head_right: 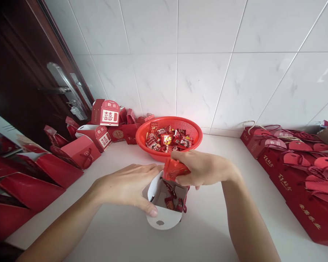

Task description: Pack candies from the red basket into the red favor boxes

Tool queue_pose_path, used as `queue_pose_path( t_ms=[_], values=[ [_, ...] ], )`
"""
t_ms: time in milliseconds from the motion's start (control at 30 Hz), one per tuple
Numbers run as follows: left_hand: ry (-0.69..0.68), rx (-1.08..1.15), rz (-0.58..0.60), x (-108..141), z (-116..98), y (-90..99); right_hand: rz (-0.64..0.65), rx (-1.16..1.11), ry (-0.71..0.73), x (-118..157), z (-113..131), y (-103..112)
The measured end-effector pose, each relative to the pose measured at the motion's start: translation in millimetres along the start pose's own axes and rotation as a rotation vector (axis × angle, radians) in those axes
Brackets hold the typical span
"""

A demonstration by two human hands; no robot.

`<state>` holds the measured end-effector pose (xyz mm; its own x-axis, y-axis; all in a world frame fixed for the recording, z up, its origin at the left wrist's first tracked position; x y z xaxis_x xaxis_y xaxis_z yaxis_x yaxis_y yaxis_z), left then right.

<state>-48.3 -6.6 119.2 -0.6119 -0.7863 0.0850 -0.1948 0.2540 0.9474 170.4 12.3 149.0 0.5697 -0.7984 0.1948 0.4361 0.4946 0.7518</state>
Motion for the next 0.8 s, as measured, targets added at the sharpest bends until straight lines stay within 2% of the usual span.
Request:
queue_pose_path(
  t_ms=[167,267,433,633,800],
  values=[
    [0.002,0.035,0.002,1,1,0.1,0.04,0.006,0.098,1,0,3],
    [0.008,0.017,-0.015,1,-1,1.4,0.065,0.011,0.106,2,-1,3],
    [-0.008,-0.036,0.032,2,-7,4.3,0.021,0.098,0.208,6,0,4],
    [0.005,-0.018,0.04,4,-10,0.6,0.109,0.083,0.316,11,7,0],
    [0.025,0.023,0.07,3,-11,-3.8,0.011,0.183,0.259,13,8,-5]
  ],
)
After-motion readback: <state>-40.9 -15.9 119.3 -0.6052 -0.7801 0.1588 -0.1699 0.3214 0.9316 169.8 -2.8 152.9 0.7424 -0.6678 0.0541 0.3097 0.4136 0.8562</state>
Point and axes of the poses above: each hand's wrist, its own x-axis away from the middle knuckle, its own y-axis out of the back of the hand, z = x × y, the point moved 1 cm from there along -x, towards the middle knuckle, and after that the axes turned 12 degrees about -z, right-handed, at the moved point
